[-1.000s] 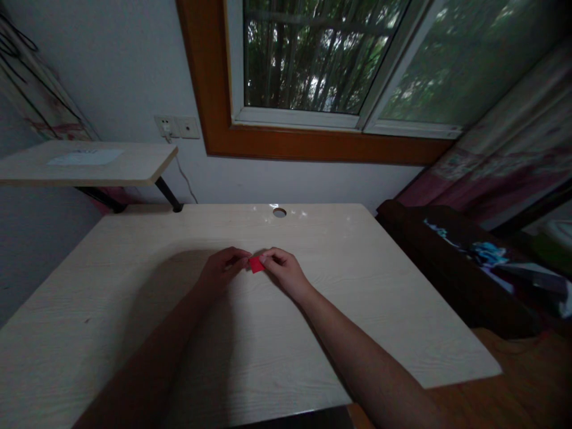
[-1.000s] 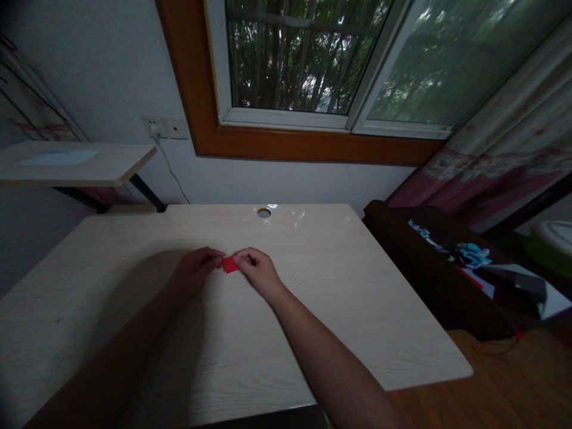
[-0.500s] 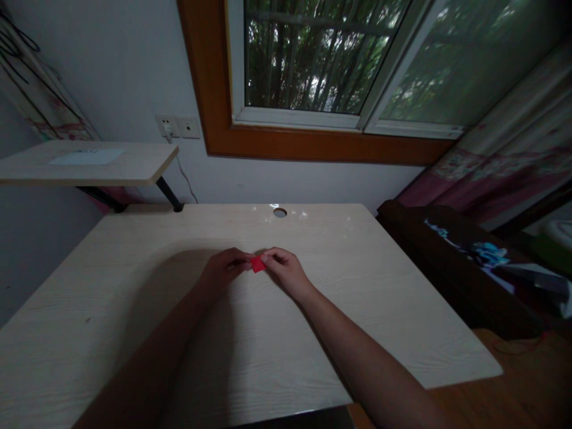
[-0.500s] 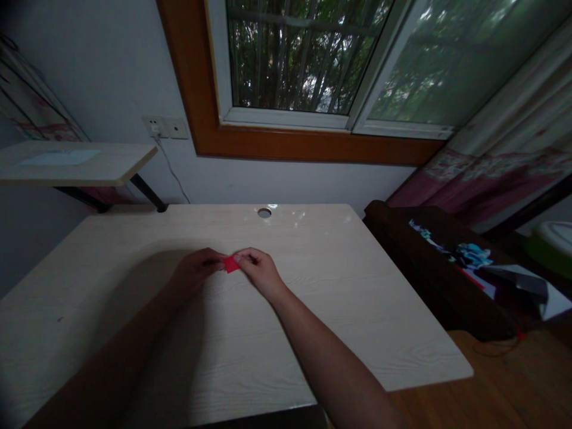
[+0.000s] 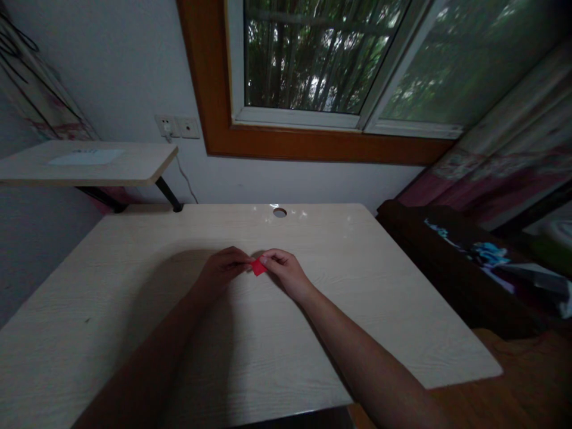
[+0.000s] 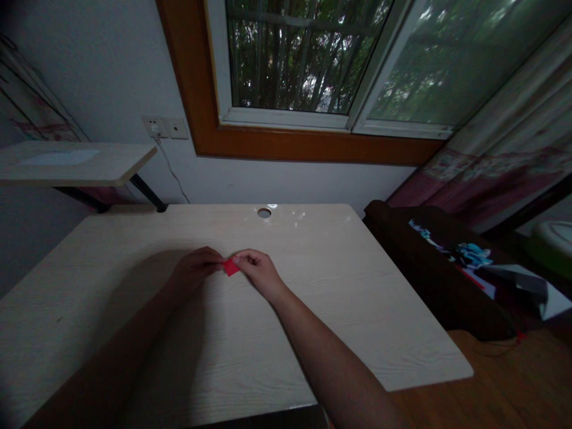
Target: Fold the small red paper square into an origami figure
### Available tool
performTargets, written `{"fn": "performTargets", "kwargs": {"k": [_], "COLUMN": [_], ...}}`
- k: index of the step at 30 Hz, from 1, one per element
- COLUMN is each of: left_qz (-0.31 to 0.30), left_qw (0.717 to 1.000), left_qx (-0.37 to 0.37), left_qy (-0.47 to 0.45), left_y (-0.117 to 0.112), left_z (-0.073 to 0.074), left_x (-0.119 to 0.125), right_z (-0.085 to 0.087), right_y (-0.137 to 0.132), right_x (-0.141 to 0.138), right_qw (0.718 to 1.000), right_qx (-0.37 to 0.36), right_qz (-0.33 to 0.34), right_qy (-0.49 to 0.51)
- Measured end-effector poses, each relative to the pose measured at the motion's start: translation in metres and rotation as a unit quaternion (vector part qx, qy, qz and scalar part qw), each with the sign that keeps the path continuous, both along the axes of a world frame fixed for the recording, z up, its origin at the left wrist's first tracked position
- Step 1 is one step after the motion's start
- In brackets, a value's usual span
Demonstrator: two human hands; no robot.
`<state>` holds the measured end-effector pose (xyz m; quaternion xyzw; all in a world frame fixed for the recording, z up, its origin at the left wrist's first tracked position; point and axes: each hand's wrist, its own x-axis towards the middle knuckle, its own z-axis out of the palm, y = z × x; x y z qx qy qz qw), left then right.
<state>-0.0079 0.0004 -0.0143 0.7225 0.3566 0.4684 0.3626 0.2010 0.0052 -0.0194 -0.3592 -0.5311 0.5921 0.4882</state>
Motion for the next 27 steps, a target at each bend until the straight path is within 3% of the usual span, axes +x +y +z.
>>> {"fn": "performTargets", "kwargs": {"k": [5, 11, 16, 27], "left_qz": [0.003, 0.041, 0.039, 0.058], "left_qw": [1.0, 0.997, 0.994, 0.991], "left_qx": [0.0, -0.057, -0.083, -0.043], "left_qy": [0.012, 0.028, 0.059, 0.112], "left_y": [-0.001, -0.006, -0.005, -0.004], "left_z": [0.002, 0.01, 0.008, 0.007], "left_x": [0.0, 0.003, 0.004, 0.002], "right_z": [0.0, -0.001, 0.001, 0.002], "right_y": [0.0, 0.0, -0.001, -0.003], "right_x": [0.0, 0.0, 0.0, -0.003], "right_qw": [1.0, 1.0, 0.997, 0.993], "right_qx": [0.004, 0.02, 0.057, 0.072], "right_qz": [0.001, -0.015, -0.024, -0.031], "right_qy": [0.002, -0.019, -0.056, -0.089]}}
